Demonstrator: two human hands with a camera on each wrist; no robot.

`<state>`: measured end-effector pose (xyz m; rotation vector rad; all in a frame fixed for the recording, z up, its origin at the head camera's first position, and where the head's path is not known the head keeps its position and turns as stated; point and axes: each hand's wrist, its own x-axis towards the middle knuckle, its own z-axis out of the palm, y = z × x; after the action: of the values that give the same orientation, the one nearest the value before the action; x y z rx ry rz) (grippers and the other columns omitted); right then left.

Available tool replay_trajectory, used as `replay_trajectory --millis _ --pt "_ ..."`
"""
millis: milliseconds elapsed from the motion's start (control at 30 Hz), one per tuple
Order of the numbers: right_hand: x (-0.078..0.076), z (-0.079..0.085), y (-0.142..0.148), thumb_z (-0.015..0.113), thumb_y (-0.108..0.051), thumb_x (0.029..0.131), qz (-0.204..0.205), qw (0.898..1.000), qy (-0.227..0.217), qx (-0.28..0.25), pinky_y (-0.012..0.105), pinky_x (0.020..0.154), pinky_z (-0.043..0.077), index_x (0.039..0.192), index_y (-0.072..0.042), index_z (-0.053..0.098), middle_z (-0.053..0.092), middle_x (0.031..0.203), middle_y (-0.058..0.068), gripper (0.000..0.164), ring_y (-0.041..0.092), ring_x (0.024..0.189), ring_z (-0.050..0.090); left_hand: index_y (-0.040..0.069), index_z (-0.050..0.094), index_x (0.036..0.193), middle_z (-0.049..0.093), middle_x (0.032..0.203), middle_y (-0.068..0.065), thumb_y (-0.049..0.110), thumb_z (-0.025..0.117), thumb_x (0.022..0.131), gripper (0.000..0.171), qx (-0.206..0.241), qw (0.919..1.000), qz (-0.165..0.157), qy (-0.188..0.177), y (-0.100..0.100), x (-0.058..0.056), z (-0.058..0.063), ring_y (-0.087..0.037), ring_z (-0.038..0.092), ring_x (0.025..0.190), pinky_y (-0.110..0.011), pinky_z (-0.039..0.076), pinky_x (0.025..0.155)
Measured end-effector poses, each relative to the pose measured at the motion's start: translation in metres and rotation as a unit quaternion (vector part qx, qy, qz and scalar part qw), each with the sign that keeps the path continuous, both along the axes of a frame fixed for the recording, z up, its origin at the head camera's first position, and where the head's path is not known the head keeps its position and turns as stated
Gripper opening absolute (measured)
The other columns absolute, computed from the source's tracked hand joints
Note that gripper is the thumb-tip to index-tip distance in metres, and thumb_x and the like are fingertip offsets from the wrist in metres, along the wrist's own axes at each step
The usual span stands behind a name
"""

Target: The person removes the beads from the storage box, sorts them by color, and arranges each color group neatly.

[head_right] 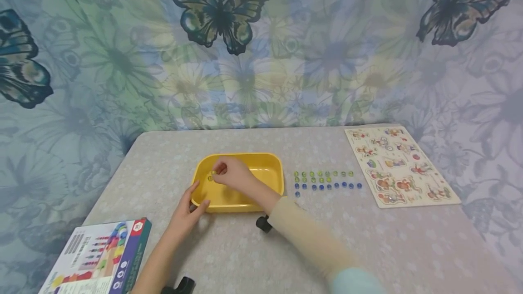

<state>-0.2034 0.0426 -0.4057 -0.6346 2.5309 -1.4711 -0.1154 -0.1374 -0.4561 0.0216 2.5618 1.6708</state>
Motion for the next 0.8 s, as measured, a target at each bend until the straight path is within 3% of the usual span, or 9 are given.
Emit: replay_trajectory --millis 167,300,433,567,800 --pt "0.009 0.016 0.071 0.07 -0.011 0.082 -0.057 0.997 0.005 -0.045 0.027 0.069 0.053 0.093 -0.01 0.065 0.063 0.09 0.002 0.012 0.016 0.081 0.06 0.016 0.021 0.148 0.018 0.152 -0.013 0.029 0.061 0.091 0.071 -0.013 0.9998 0.006 -0.011 0.005 -0.001 0.002 -0.032 0.021 0.138 -0.046 0.033 0.106" --pt "0.013 0.017 0.14 0.068 -0.014 0.085 -0.108 0.993 0.007 -0.039 0.029 0.07 0.054 0.098 -0.007 0.064 0.064 0.095 0.006 0.016 0.019 0.085 0.061 0.018 0.021 0.148 0.018 0.152 -0.012 0.032 0.061 0.09 0.072 -0.025 0.9994 0.016 -0.02 0.007 -0.001 0.004 -0.032 0.021 0.138 -0.046 0.032 0.106" --pt "0.017 0.007 0.206 0.067 -0.019 0.087 -0.153 0.988 0.01 -0.004 0.028 0.068 0.053 0.101 -0.005 0.062 0.064 0.097 0.01 0.021 0.018 0.085 0.061 0.019 0.02 0.148 0.017 0.153 -0.011 0.033 0.06 0.09 0.072 -0.033 0.9988 0.019 -0.03 0.007 0.0 0.005 -0.031 0.02 0.139 -0.045 0.031 0.107" --pt "0.022 -0.008 0.257 0.066 -0.02 0.088 -0.179 0.982 0.011 0.063 0.028 0.065 0.052 0.1 -0.005 0.062 0.063 0.094 0.01 0.02 0.017 0.082 0.059 0.02 0.019 0.148 0.016 0.153 -0.012 0.033 0.06 0.09 0.072 -0.037 0.9986 0.02 -0.034 0.006 0.001 0.005 -0.031 0.019 0.139 -0.045 0.031 0.107" --pt "0.025 -0.026 0.294 0.067 -0.017 0.085 -0.18 0.968 -0.004 0.172 0.03 0.061 0.047 0.095 -0.005 0.062 0.061 0.086 0.007 0.016 0.019 0.076 0.056 0.019 0.018 0.149 0.016 0.153 -0.012 0.033 0.06 0.091 0.072 -0.025 0.9992 0.011 -0.03 0.004 0.003 0.003 -0.031 0.02 0.139 -0.045 0.031 0.107"
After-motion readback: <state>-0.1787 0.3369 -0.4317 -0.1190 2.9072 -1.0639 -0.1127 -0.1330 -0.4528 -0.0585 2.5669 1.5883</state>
